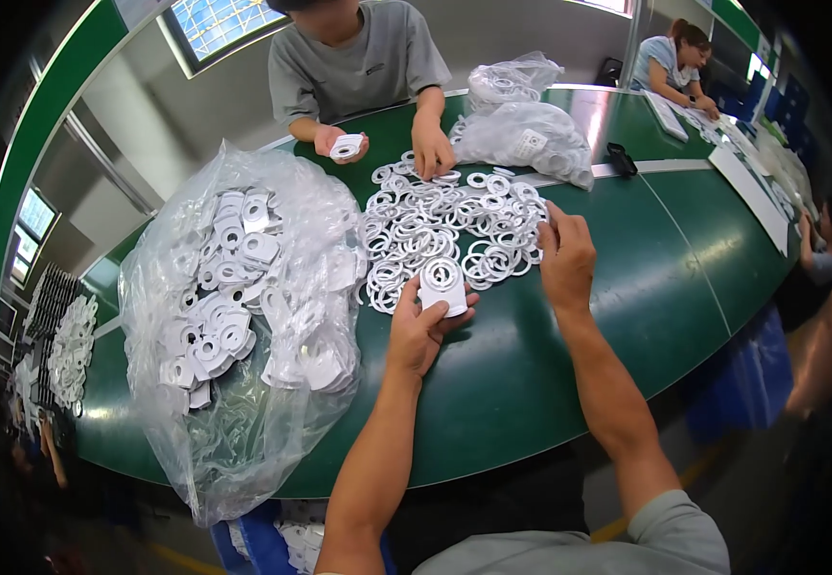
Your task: Sorting and inspecting small white plastic parts on an assembly line workbench.
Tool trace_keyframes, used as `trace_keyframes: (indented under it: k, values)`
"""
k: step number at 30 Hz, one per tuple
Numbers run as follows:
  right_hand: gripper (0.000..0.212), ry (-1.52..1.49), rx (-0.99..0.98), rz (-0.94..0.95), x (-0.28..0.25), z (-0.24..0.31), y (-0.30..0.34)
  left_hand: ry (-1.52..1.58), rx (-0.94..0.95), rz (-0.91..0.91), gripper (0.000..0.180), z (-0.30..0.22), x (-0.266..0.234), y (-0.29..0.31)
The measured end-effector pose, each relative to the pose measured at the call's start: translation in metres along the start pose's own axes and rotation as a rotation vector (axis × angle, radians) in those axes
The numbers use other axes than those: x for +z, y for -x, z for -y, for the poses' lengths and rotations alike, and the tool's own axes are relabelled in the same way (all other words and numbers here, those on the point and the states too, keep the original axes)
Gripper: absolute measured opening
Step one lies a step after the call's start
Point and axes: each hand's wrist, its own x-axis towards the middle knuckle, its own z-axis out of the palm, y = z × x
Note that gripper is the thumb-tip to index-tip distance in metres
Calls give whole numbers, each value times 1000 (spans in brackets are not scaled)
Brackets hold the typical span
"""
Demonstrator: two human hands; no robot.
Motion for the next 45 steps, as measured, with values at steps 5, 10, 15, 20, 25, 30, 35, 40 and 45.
trace_keyframes:
  k: [5,10,15,20,25,30,35,40,45]
  values:
    - [10,-359,460,164,4,-16,4,11,-5,13,54,4,2,-1]
    - [18,-271,529,329,-8,-9,0,-6,-4,-4,52,2,1,-1]
    - [19,-248,275,223,-10,-27,-5,-2,-11,11,53,2,3,-5]
    - [12,-879,726,484,-9,-9,7,15,-10,43,54,4,-2,-4]
    - [32,-970,739,634,-14,34,11,60,2,26,52,4,-7,-2]
    - [32,-885,899,655,5,40,-3,57,16,34,50,6,-8,-4]
    - [20,-850,948,684,10,40,1,41,65,6,41,7,-8,-11]
    - [20,-936,840,672,19,20,13,84,32,13,38,8,-13,-10]
    - [22,-1092,900,586,18,39,17,56,49,-5,40,9,-10,-8]
